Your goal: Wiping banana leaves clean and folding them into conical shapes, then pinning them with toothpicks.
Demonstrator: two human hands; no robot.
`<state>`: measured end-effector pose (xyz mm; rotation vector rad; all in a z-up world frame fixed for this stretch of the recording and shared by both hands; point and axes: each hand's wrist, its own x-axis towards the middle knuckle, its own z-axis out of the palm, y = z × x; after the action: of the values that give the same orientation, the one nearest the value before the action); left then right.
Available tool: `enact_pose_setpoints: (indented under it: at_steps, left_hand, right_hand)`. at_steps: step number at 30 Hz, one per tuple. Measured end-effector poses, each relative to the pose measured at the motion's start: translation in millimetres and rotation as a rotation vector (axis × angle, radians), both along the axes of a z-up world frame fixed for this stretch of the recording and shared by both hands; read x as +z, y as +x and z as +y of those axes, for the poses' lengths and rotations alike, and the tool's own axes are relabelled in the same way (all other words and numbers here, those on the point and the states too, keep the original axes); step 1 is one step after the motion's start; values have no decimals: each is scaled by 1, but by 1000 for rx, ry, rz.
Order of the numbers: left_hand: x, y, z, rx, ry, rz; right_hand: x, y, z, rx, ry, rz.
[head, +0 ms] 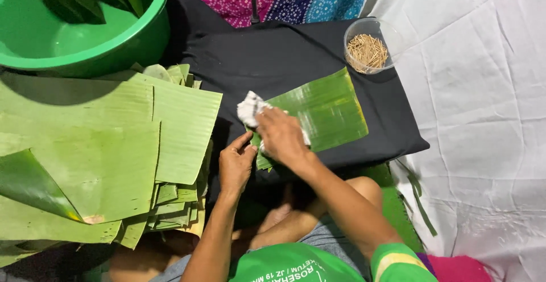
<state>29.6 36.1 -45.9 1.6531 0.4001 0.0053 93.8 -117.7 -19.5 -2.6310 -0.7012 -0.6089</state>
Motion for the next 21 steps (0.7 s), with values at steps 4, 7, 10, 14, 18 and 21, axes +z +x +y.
enact_pose_setpoints:
  at_steps: [4,7,10,14,18,21]
  left_hand:
    - [10,-2,1,-6,-16,3]
    - [11,-4,2,-28,-16,-4]
    - [16,-2,1,-24,-41,-2]
    - [16,-1,2,-27,-39,-6]
    - [14,-1,3,-42,-59,-44]
    - [19,-3,7,-95,-3,-76]
  right_hand:
    - [-5,6,2,-150,-147,357]
    - [-21,25,-33,-255,-115,387]
    - [-34,43,-77,-356,-151,311]
    - [-40,53,-123,-470,-157,298]
    - [-45,57,-164,-557,-166,330]
    - [-54,55,-176,-559,-190,263]
